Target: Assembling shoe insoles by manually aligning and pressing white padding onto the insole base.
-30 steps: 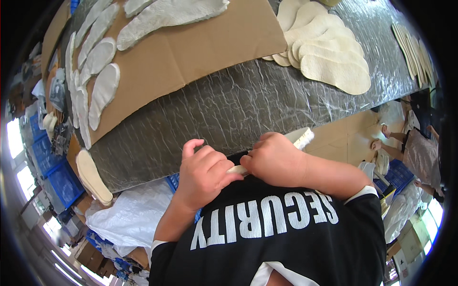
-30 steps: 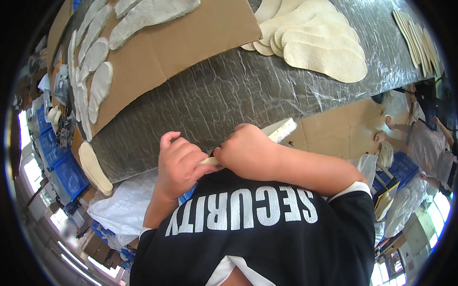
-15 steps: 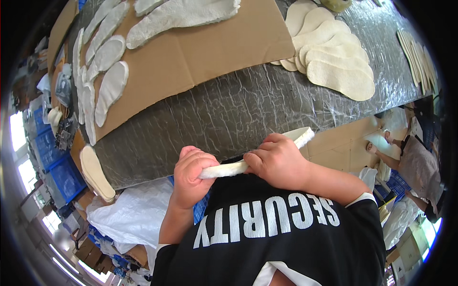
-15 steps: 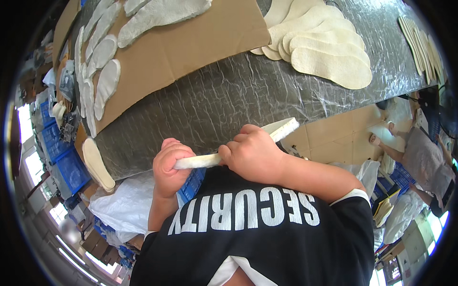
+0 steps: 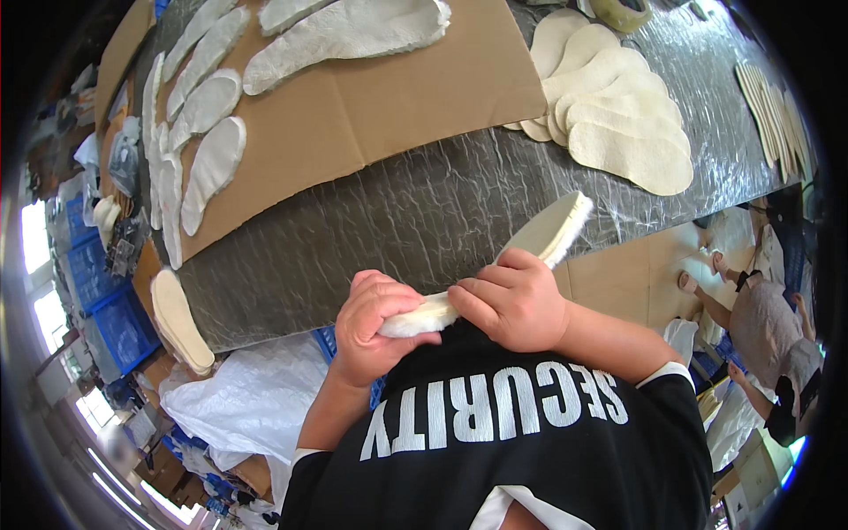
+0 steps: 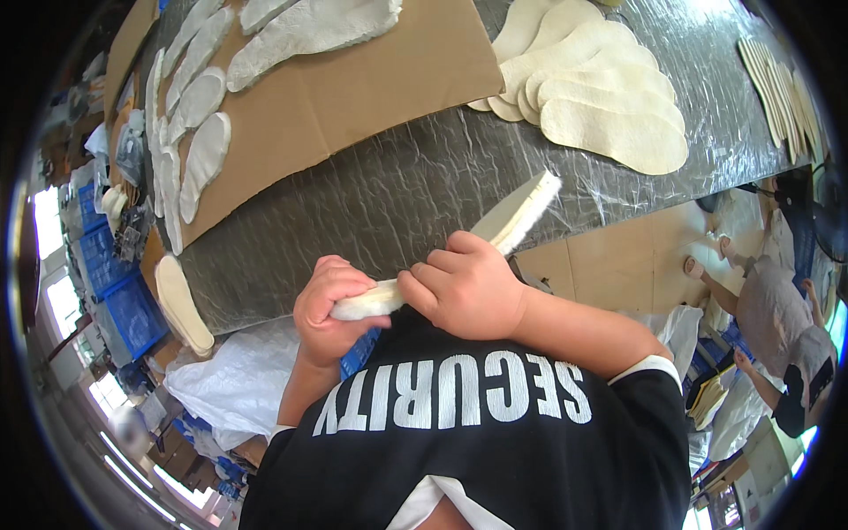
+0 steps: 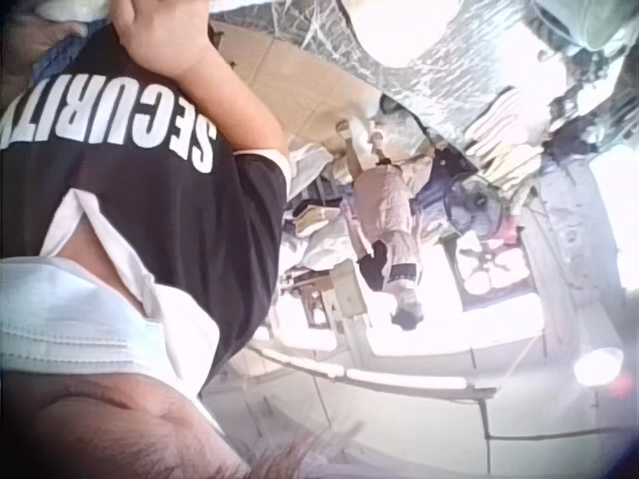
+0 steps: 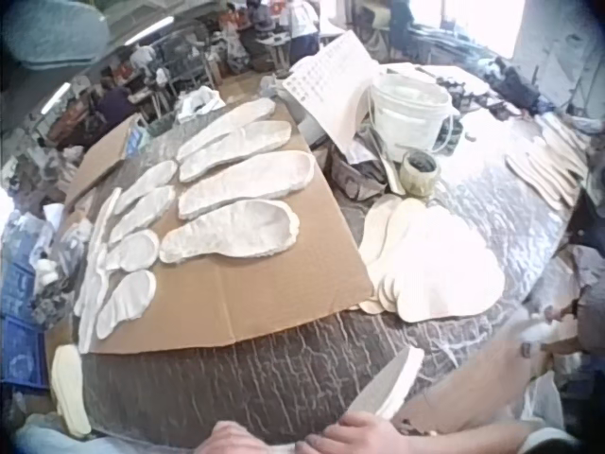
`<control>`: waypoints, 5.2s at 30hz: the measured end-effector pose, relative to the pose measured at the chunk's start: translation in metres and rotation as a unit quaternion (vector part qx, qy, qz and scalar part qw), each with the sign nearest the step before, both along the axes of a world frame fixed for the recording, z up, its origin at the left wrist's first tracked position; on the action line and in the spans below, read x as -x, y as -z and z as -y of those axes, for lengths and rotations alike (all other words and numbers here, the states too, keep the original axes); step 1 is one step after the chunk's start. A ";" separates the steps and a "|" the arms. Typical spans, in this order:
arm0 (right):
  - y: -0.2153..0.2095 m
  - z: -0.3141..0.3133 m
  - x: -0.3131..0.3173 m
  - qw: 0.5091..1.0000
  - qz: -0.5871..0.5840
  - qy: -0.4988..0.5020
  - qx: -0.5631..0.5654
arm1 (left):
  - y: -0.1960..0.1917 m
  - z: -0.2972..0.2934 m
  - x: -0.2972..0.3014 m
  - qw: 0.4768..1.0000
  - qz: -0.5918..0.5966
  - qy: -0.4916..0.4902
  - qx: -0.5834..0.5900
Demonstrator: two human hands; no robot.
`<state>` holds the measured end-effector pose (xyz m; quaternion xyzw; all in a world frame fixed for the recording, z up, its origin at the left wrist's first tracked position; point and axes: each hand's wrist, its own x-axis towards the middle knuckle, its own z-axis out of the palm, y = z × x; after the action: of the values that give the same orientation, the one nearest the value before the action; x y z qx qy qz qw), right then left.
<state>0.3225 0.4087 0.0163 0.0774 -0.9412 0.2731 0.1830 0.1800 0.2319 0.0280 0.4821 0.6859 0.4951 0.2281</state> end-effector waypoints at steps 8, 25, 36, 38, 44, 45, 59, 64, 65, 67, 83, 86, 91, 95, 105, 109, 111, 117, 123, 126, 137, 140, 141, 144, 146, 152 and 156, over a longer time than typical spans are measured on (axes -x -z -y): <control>0.002 0.003 -0.007 0.995 -0.086 0.034 -0.027 | -0.013 0.000 0.004 0.999 0.004 -0.009 -0.046; 0.005 0.001 -0.013 0.998 -0.066 0.009 0.016 | -0.026 -0.006 -0.001 0.997 -0.074 0.012 -0.024; 0.000 -0.004 -0.012 0.996 -0.029 0.008 0.079 | -0.015 -0.012 0.000 0.997 -0.052 -0.009 -0.055; -0.002 -0.012 -0.009 0.993 0.017 0.007 0.113 | -0.014 -0.018 -0.003 0.998 -0.023 -0.024 -0.057; -0.028 -0.061 0.018 0.853 0.357 0.022 0.380 | 0.003 -0.031 0.006 0.875 0.455 -0.072 -0.149; -0.013 -0.072 0.016 0.791 0.380 -0.005 0.480 | 0.003 -0.030 0.012 0.873 0.458 -0.064 -0.156; 0.055 -0.016 0.001 0.176 0.433 -0.080 0.880 | 0.010 -0.035 0.001 0.993 0.091 -0.021 -0.079; 0.075 -0.007 0.003 0.085 0.392 -0.197 0.895 | 0.016 -0.033 0.002 0.992 0.058 -0.047 -0.099; 0.081 -0.006 0.002 0.080 0.387 -0.221 0.892 | 0.015 -0.032 0.002 0.993 0.046 -0.054 -0.094; 0.082 -0.005 0.002 0.074 0.380 -0.245 0.889 | 0.013 -0.031 0.003 0.995 0.037 -0.051 -0.081; 0.080 -0.015 0.003 0.251 0.323 -0.103 0.907 | 0.038 -0.012 0.016 0.899 0.407 -0.143 0.073; 0.075 -0.027 0.005 0.296 0.293 -0.114 0.902 | 0.059 0.004 0.021 0.870 0.459 -0.165 0.065; 0.079 -0.019 0.016 0.410 0.435 -0.057 0.799 | 0.059 0.010 0.023 0.864 0.453 -0.189 0.116; 0.087 -0.007 0.018 0.454 0.429 -0.046 0.780 | 0.029 -0.005 0.032 0.989 -0.067 -0.058 0.118; 0.071 0.009 0.044 0.472 0.394 -0.045 0.788 | 0.010 -0.027 0.059 0.971 -0.178 0.131 0.093; 0.078 0.017 0.047 0.403 0.376 -0.081 0.830 | 0.016 -0.028 0.066 0.964 -0.168 0.185 0.092; 0.089 0.030 0.044 0.362 0.353 -0.063 0.860 | 0.017 -0.027 0.070 0.961 -0.169 0.199 0.089; 0.087 0.053 0.046 0.310 0.346 0.034 0.885 | 0.021 -0.020 0.081 0.944 -0.173 0.259 0.105; 0.078 0.058 0.055 0.350 0.360 0.060 0.863 | 0.017 -0.017 0.091 0.942 -0.144 0.265 0.147; 0.075 0.059 0.057 0.355 0.363 0.057 0.860 | 0.017 -0.020 0.098 0.938 -0.123 0.282 0.160; 0.070 0.061 0.062 0.488 0.413 0.056 0.767 | 0.018 -0.011 0.109 0.943 0.029 0.238 0.232; 0.072 0.061 0.061 0.506 0.405 0.040 0.760 | 0.020 -0.009 0.112 0.928 0.034 0.280 0.243; 0.073 0.061 0.061 0.506 0.405 0.039 0.761 | 0.022 -0.008 0.112 0.928 0.034 0.279 0.244; 0.075 0.061 0.061 0.496 0.398 0.030 0.771 | 0.026 -0.006 0.114 0.929 0.024 0.292 0.226; 0.072 0.060 0.061 0.486 0.409 0.032 0.772 | 0.027 -0.005 0.114 0.930 0.041 0.282 0.231; 0.075 0.059 0.060 0.510 0.421 0.020 0.750 | 0.042 0.000 0.115 0.932 0.080 0.301 0.188; 0.072 0.045 0.059 0.467 0.412 0.012 0.782 | 0.048 0.004 0.114 0.930 0.107 0.295 0.192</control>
<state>0.2632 0.3639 -0.0555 -0.2311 -0.3020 0.8936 -0.2384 0.0660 0.2282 -0.0196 0.5543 0.5662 0.3128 0.5238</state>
